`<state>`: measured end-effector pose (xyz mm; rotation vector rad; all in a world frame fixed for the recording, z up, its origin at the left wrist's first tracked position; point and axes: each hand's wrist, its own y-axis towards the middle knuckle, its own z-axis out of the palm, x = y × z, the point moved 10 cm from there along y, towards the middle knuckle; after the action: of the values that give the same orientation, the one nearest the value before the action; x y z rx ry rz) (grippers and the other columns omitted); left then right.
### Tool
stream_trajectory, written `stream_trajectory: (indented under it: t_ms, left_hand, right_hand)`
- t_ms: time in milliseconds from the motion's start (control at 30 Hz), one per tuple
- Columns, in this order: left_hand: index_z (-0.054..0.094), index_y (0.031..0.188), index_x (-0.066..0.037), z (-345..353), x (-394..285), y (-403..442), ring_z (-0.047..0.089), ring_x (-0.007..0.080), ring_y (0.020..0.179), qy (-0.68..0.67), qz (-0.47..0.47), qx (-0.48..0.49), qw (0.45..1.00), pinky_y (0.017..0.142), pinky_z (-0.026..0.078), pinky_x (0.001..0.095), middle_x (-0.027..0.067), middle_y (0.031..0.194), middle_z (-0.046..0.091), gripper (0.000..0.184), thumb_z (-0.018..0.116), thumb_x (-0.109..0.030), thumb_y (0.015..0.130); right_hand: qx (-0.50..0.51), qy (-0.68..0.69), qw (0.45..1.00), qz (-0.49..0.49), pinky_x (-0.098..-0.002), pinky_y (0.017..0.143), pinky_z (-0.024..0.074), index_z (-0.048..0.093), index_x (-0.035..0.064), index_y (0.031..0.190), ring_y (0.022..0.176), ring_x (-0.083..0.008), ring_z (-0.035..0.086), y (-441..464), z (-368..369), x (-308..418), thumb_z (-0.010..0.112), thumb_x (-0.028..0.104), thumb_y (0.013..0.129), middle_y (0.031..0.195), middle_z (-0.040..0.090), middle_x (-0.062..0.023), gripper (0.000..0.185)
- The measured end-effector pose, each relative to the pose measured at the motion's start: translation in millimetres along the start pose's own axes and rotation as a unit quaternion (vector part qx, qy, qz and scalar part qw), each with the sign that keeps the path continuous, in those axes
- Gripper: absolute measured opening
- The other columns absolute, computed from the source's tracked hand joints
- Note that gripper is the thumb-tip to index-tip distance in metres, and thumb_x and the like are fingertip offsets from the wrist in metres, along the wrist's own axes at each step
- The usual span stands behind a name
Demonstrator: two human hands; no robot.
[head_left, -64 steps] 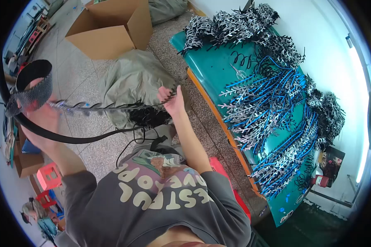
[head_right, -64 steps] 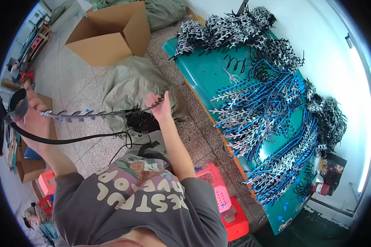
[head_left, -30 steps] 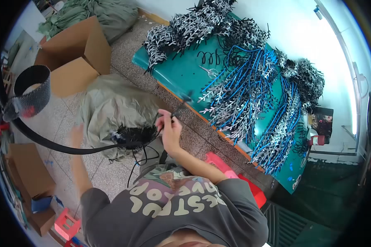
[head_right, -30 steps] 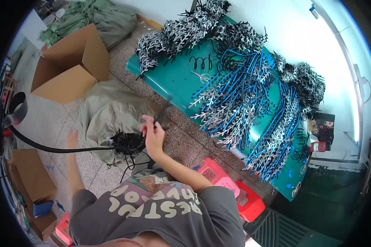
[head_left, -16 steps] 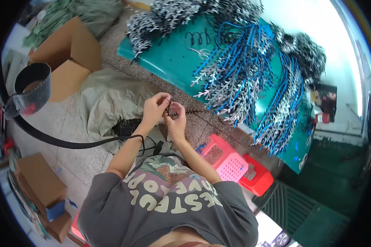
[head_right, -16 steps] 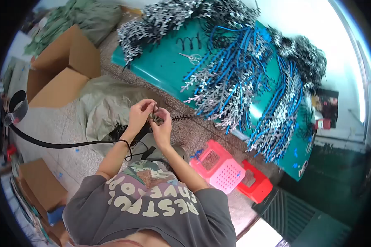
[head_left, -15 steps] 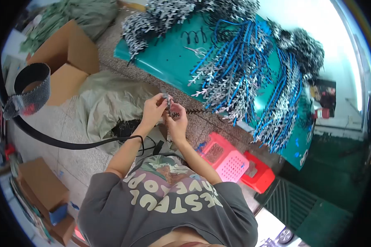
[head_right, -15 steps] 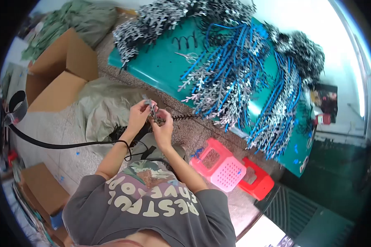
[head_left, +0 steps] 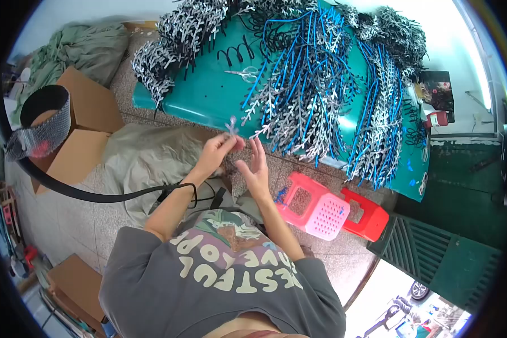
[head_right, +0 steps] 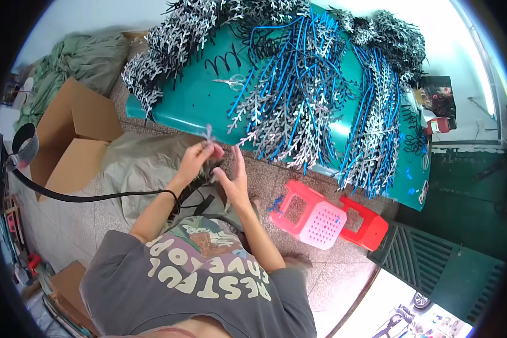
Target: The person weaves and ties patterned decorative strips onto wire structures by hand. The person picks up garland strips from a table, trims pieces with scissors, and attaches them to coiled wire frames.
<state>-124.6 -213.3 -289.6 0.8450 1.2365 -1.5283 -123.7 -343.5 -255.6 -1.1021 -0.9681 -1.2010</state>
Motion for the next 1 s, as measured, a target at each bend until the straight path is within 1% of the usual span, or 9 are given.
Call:
stream_trajectory:
  t_ms: [200,300,433,600,733,800,867,933,1000]
  left_hand:
    - [0.057,0.109,0.001,-6.1,-23.1,7.6,0.058,0.015,0.093,0.11,0.101,0.094,0.984,0.083,0.045,0.0285,0.0091,0.104,0.06,0.023,0.048,-0.007,0.088]
    - [0.057,0.111,-0.001,-23.8,11.0,29.4,0.056,0.0157,0.094,-0.189,-0.108,0.14,0.966,0.083,0.046,0.0321,0.0069,0.102,0.059,0.028,0.051,-0.011,0.086]
    - [0.058,0.11,-0.004,-132.9,17.2,141.9,0.054,0.0133,0.081,-0.044,-0.044,-0.171,0.983,0.07,0.046,0.0287,0.0047,0.102,0.059,0.041,0.059,-0.034,0.082]
    - [0.062,0.104,-0.008,-156.0,-13.1,251.5,0.052,0.0105,0.068,-0.083,-0.109,-0.272,0.952,0.06,0.043,0.0244,0.0025,0.093,0.062,0.031,0.063,-0.029,0.081]
    - [0.066,0.094,-0.007,-142.4,-32.3,277.9,0.053,0.0108,0.062,-0.019,0.001,-0.238,0.971,0.059,0.043,0.0242,0.0007,0.082,0.065,0.02,0.061,-0.024,0.082]
    - [0.066,0.083,-0.003,-110.7,-102.9,219.2,0.057,0.0129,0.06,0.058,0.261,-0.31,0.912,0.057,0.044,0.0261,0.0033,0.076,0.066,0.018,0.06,-0.02,0.084]
    - [0.064,0.081,0.0,-55.8,-150.5,150.9,0.061,0.0187,0.067,0.22,0.302,-0.285,0.883,0.059,0.046,0.0289,0.0078,0.078,0.065,0.019,0.062,-0.018,0.082]
    - [0.063,0.079,-0.001,-0.1,-175.1,85.2,0.06,0.0241,0.069,0.378,0.413,-0.252,0.789,0.06,0.048,0.0299,0.0086,0.075,0.064,0.014,0.066,-0.015,0.077]
    - [0.064,0.08,-0.003,47.7,-168.6,37.3,0.06,0.0254,0.069,0.422,0.453,-0.182,0.764,0.062,0.048,0.0316,0.0075,0.074,0.063,0.013,0.069,-0.013,0.073]
  right_hand:
    - [0.111,-0.049,0.992,-0.02,-0.0319,0.092,0.0391,0.06,-0.0026,0.093,0.109,-0.0226,0.05,24.3,29.8,-2.5,0.064,0.0,0.076,0.109,0.057,-0.0136,0.018]
    - [0.086,-0.014,0.996,0.005,-0.0337,0.09,0.0409,0.062,-0.0019,0.084,0.106,-0.0231,0.053,19.7,26.4,5.1,0.066,0.0,0.074,0.102,0.06,-0.0128,0.011]
    - [0.174,-0.082,0.98,-0.053,-0.0328,0.091,0.0391,0.062,-0.0012,0.084,0.109,-0.0223,0.051,9.8,42.6,38.7,0.064,-0.001,0.075,0.106,0.058,-0.0131,0.009]
    - [0.257,-0.206,0.942,-0.061,-0.0359,0.092,0.0385,0.062,0.0005,0.083,0.109,-0.0252,0.051,-3.4,54.2,61.9,0.064,-0.001,0.074,0.102,0.059,-0.0128,0.009]
    - [0.215,-0.208,0.954,-0.027,-0.0372,0.092,0.0392,0.06,0.0006,0.085,0.108,-0.0254,0.051,-12.4,24.6,68.6,0.061,-0.002,0.076,0.102,0.059,-0.0131,0.009]
    - [0.156,-0.148,0.977,0.005,-0.036,0.089,0.0413,0.058,0.0003,0.087,0.107,-0.024,0.052,-16.9,0.0,69.1,0.059,-0.002,0.079,0.103,0.059,-0.0127,0.009]
    - [0.141,-0.114,0.983,0.0,-0.0361,0.088,0.0422,0.057,0.0006,0.086,0.105,-0.0237,0.053,-14.9,-9.7,81.9,0.056,-0.001,0.081,0.103,0.059,-0.0132,0.006]
    - [0.107,-0.047,0.993,-0.004,-0.0362,0.086,0.044,0.055,0.0011,0.084,0.101,-0.0229,0.054,-7.1,-18.2,99.8,0.05,0.001,0.084,0.104,0.059,-0.0143,0.005]
    - [0.052,-0.032,0.998,-0.004,-0.0296,0.079,0.0467,0.054,0.0006,0.082,0.097,-0.0199,0.056,1.8,-27.7,111.8,0.048,0.005,0.088,0.104,0.058,-0.013,0.009]
